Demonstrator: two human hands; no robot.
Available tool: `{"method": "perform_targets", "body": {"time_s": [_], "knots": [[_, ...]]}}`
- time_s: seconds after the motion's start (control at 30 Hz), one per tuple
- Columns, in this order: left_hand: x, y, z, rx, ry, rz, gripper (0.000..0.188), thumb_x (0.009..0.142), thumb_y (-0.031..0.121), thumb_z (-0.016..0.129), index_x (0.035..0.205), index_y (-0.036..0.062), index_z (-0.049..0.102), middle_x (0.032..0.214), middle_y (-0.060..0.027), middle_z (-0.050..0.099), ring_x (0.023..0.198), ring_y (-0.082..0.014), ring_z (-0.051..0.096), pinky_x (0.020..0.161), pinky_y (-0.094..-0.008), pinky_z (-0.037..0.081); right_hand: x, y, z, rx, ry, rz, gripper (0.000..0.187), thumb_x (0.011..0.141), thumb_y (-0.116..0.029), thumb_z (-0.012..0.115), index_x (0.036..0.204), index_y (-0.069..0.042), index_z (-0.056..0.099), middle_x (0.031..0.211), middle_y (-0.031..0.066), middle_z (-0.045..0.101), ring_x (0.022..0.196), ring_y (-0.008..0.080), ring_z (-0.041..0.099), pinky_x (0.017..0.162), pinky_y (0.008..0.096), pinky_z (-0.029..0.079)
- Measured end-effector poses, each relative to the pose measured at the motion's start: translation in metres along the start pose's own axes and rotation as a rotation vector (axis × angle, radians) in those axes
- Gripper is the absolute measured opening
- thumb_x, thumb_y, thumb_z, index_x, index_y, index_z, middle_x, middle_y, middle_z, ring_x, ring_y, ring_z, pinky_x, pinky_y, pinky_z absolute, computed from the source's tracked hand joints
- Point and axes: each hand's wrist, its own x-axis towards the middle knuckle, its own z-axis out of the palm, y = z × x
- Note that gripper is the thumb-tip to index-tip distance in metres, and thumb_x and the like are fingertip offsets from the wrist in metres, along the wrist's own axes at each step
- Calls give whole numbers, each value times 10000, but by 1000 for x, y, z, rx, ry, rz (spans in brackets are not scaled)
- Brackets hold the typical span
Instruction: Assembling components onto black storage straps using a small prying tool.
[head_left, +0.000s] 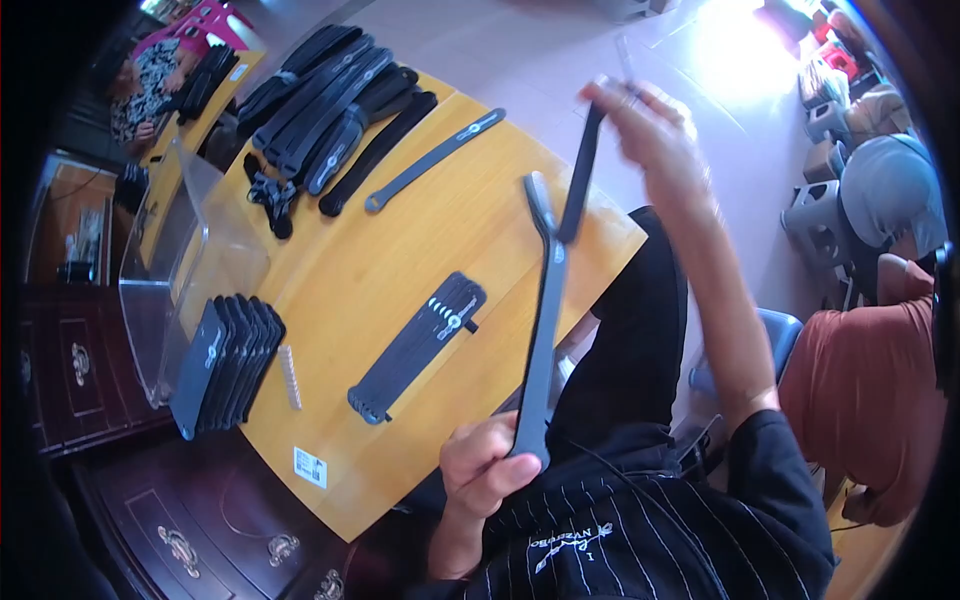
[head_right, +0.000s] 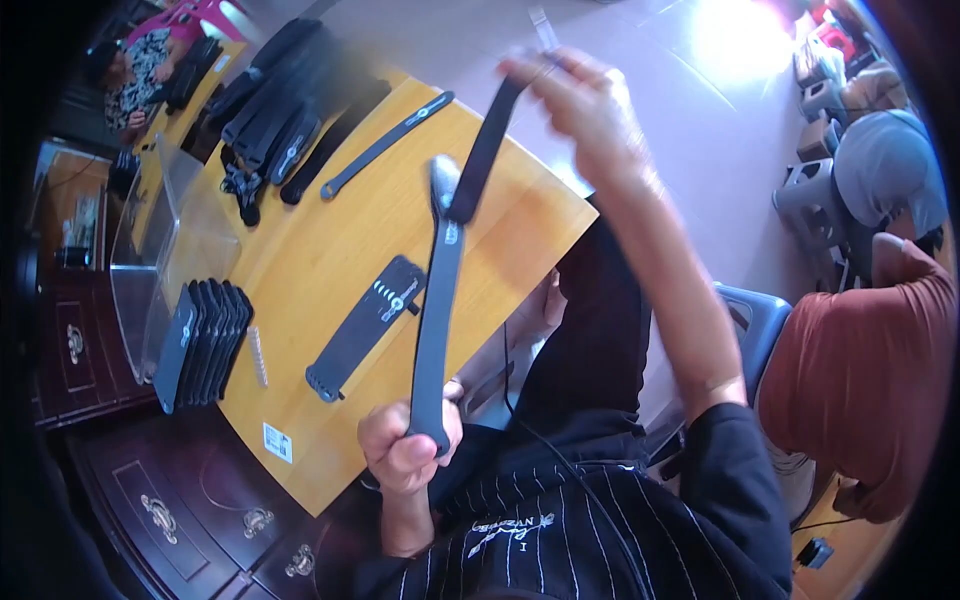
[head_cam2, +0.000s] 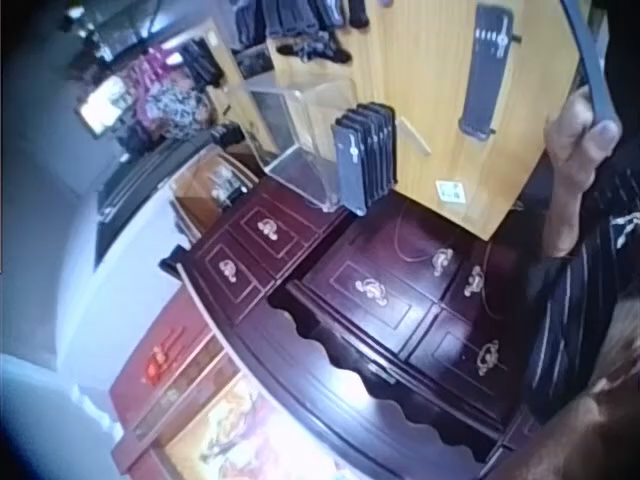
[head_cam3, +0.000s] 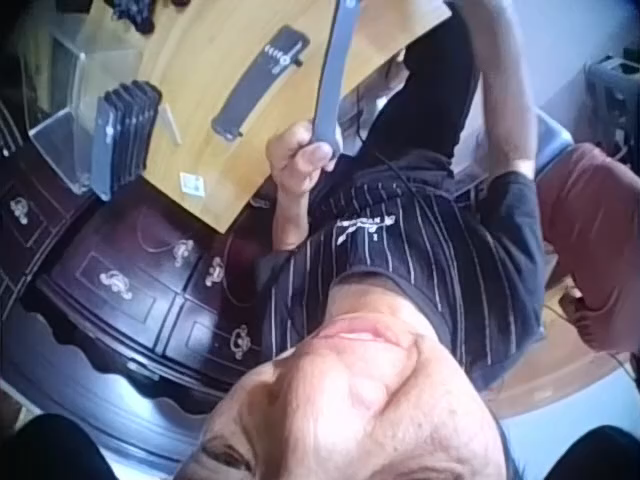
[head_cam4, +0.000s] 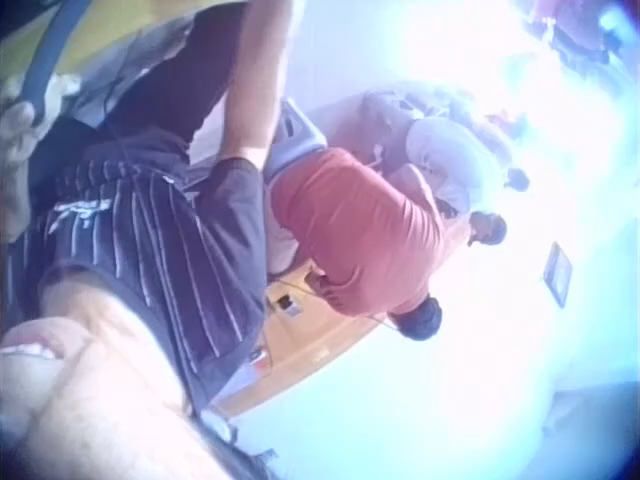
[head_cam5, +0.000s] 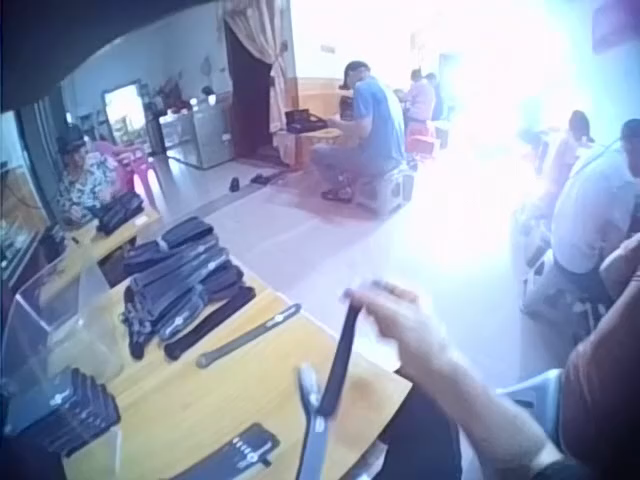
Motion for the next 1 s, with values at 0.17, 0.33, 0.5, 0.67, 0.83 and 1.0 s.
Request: {"method": "perform_targets", "body": {"time_s": [0.17,0.33,0.5,0.67,0.83,1.0], "knots": [[-11,-2,-8,95,7,-72,254,772,77,651,634,-27,464,634,-107,545,520,-152,473,492,-292,355,51,22,-73,-96,283,-192,331,858,-379,664,1024,-99,728,744,-58,529,608,28,345,514,189,270],[-20,10,-28,-228,4,183,180,805,108,602,750,-32,503,569,-127,524,435,-195,471,396,-325,355,105,56,-150,-119,636,-343,261,884,-297,677,1045,-94,711,753,-51,553,598,22,406,519,192,299],[-36,31,-52,35,357,242,259,855,182,606,741,18,441,494,-91,446,377,-166,394,337,-283,355,68,57,-98,-968,464,-808,163,816,-256,715,913,-126,692,723,13,620,608,91,561,527,279,441],[-31,23,-52,22,348,234,284,866,216,606,740,37,424,483,-76,423,382,-146,390,339,-260,339,-4,42,16,-732,149,-649,132,726,-115,717,844,-130,659,744,15,622,630,188,639,594,299,515],[-47,13,-69,7,345,260,215,930,221,536,838,54,437,537,-3,358,411,-82,310,360,-209,248,-42,53,89,-917,-215,-529,112,790,-167,614,890,-143,568,800,38,559,824,210,637,608,352,506],[-47,15,-56,33,488,173,231,871,231,530,735,88,412,555,-47,395,445,-122,349,404,-250,284,-56,43,120,-558,-325,-478,203,785,-163,656,885,-54,518,789,100,550,772,275,644,580,390,510]]}}
